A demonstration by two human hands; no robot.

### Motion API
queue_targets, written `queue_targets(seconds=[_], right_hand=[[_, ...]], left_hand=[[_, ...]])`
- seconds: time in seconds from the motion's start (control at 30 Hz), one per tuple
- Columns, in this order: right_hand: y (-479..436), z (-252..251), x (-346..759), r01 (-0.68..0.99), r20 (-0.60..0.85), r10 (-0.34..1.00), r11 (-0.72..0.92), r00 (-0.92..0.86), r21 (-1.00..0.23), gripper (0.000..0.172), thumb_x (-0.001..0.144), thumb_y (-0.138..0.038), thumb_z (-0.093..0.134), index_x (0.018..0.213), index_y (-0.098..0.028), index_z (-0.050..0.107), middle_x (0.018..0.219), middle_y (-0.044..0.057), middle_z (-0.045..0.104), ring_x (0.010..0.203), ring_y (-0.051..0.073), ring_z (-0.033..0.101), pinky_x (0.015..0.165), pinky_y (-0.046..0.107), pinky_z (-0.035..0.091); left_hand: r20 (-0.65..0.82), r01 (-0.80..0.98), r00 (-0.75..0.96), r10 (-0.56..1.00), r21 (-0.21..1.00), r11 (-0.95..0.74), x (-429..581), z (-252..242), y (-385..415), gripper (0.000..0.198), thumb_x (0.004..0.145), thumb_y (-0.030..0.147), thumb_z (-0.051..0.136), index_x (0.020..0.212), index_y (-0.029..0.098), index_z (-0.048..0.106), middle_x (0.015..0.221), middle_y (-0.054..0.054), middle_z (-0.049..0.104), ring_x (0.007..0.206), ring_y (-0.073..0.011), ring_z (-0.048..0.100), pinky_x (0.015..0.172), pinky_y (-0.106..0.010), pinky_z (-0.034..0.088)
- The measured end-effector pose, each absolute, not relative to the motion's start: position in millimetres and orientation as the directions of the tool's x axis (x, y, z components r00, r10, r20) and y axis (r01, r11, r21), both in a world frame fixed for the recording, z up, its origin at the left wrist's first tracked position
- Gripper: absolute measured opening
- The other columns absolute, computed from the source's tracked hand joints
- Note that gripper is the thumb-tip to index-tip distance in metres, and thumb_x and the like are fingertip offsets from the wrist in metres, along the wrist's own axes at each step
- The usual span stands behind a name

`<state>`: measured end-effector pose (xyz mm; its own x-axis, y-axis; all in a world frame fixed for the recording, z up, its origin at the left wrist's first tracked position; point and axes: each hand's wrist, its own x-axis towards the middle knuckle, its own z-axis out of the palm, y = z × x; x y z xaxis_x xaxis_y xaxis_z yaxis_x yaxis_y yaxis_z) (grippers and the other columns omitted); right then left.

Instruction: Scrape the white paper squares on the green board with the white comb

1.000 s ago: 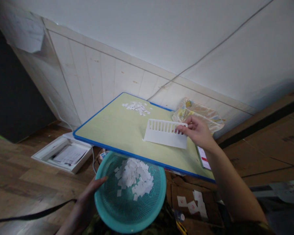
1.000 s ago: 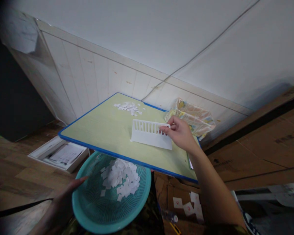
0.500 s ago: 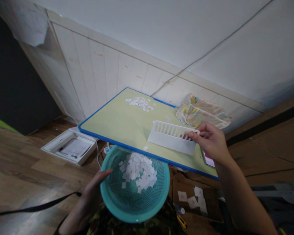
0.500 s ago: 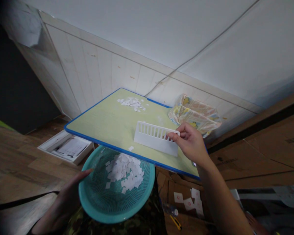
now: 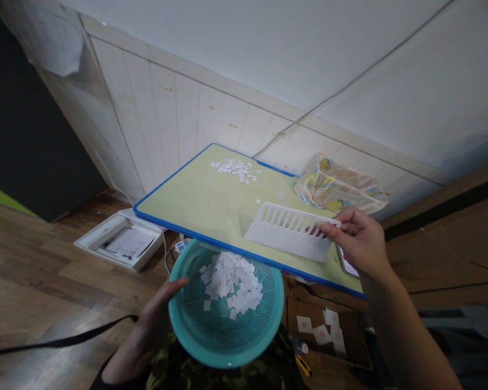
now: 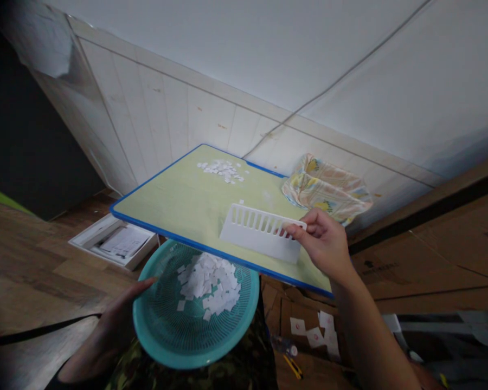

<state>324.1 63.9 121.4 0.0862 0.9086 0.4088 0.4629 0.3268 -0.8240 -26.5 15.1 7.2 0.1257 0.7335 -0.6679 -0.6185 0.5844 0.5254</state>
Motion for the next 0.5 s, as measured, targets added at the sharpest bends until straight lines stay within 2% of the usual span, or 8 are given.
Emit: queue_targets(seconds=[0.1,0.2,0.4,0.5], right_hand=[[90,110,328,0.487,0.521,0.831,0.378,0.197,-0.787,0.032,0.073,-0.038,0.078,0.075,-0.024,0.050,0.069,-0.001,0.071,0.060,0.018,0.069,0.053,0.028,0.054],[116,95,330,0.568,0.568,0.788,0.361,0.239,-0.740,0.033,0.074,-0.044,0.076,0.076,-0.024,0.049,0.070,0.000,0.070,0.062,0.020,0.068,0.051,0.030,0.053],[123,76,331,0.723,0.592,0.783,0.296,0.190,-0.624,0.032,0.076,-0.047,0.072,0.073,-0.025,0.049,0.057,-0.004,0.061,0.049,0.017,0.059,0.043,0.027,0.042],[105,72,329,0.739,0.599,0.780,0.295,0.179,-0.605,0.030,0.076,-0.044,0.073,0.073,-0.025,0.050,0.054,-0.005,0.059,0.047,0.016,0.058,0.044,0.028,0.043]], left_hand=[[-0.672,-0.619,0.111,0.732,0.530,0.580,-28,5,15,0.025,0.075,0.021,0.072,0.099,0.016,0.076,0.096,-0.010,0.081,0.102,-0.0343,0.071,0.090,-0.041,0.056],[-0.664,-0.616,0.104,0.740,0.542,0.572,-29,3,14,0.025,0.074,0.021,0.073,0.098,0.015,0.076,0.098,-0.010,0.081,0.104,-0.0336,0.070,0.092,-0.039,0.055],[-0.682,-0.614,0.098,0.725,0.532,0.583,-29,5,15,0.041,0.072,0.020,0.072,0.113,0.015,0.073,0.097,-0.011,0.081,0.101,-0.0361,0.071,0.088,-0.043,0.057],[-0.663,-0.608,0.079,0.744,0.560,0.563,-29,6,15,0.045,0.073,0.017,0.071,0.118,0.014,0.070,0.095,-0.010,0.081,0.096,-0.0350,0.073,0.087,-0.042,0.058]])
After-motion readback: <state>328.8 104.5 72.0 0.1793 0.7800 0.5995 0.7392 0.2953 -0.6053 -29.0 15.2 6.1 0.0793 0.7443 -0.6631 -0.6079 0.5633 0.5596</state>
